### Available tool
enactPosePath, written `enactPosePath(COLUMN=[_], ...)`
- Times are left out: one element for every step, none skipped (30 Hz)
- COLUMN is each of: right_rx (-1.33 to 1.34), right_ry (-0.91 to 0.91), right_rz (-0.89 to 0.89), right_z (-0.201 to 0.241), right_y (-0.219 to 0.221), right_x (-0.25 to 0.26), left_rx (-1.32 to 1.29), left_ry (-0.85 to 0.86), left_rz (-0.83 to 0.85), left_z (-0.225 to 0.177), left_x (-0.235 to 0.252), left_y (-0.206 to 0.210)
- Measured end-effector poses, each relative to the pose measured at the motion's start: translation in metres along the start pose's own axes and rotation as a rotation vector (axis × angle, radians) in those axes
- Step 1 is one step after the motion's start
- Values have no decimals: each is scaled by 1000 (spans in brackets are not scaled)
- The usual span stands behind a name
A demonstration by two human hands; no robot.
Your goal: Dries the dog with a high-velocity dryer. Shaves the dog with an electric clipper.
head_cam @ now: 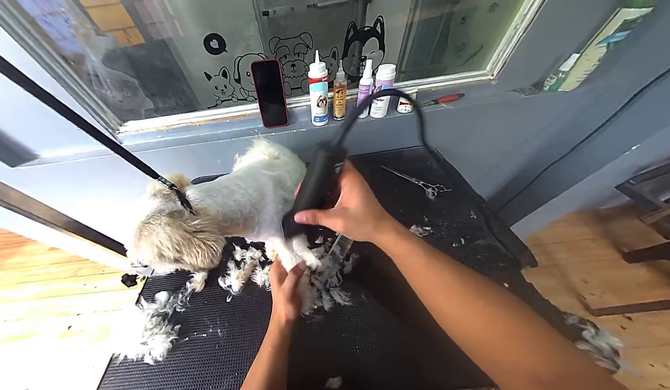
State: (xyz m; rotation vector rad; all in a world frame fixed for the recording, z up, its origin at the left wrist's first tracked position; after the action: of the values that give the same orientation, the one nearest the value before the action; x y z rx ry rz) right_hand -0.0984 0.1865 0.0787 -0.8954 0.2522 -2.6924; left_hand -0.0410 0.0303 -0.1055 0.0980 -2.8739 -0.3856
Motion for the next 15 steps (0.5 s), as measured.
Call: enactPosePath(right_rx=[77, 126, 147, 156, 158, 158, 153, 142, 121, 81, 29, -25, -70, -81, -49], right_ry=[-71, -126, -151, -146, -116, -83, -47, -9, 30, 75, 124, 178, 222, 239, 211], right_rz=[-102, -169, -200, -198, -177, -149, -117, -79, -34, 18, 84, 162, 240, 279, 245], right_z=[-1, -3, -7, -11, -16, -20, -24, -27, -30, -32, -34, -33, -31, -27, -22], right_y=[-2, -2, 0, 3, 6, 9, 13, 18, 22, 25, 28, 30, 30, 27, 21], right_x=[-1, -2, -3, -5, -7, -9, -13, -16, -20, -24, -27, -28, -28, -26, -23], left_rx=[-14, -29, -48, -63, -72, -84, -94, -88, -74, -66, -62, -62, -61, -53, -51], left_ry=[16, 13, 11, 11, 11, 11, 8, 1, -6, -7, -5, -4, -3, -3, -7], left_rz=[-1, -1, -3, -4, -2, -6, -18, -31, -38, -36, -30, -26, -25, -29, -25], left_z=[1, 2, 2, 1, -2, -6, -9, -12, -15, -16, -17, -17, -18, -19, -20], left_x=[0, -1, -2, -2, -1, -1, -1, -2, -2, -3, -4, -5, -5, -5, -6], left_y=[-1, -2, -3, -2, -2, -1, 0, 0, 0, 1, 1, 1, 1, 1, 0])
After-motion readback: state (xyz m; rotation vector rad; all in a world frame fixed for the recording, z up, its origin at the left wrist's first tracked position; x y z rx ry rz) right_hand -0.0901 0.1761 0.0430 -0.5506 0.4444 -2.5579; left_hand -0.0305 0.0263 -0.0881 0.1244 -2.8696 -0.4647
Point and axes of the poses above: each hand's wrist, its own x-axis towards the middle knuckle, its own y-axis out of the palm, z = x × y, the point moved 7 cm from there along x, towards the middle knuckle, and after that the axes turned 2 degrees about z, right-handed, at the moved point
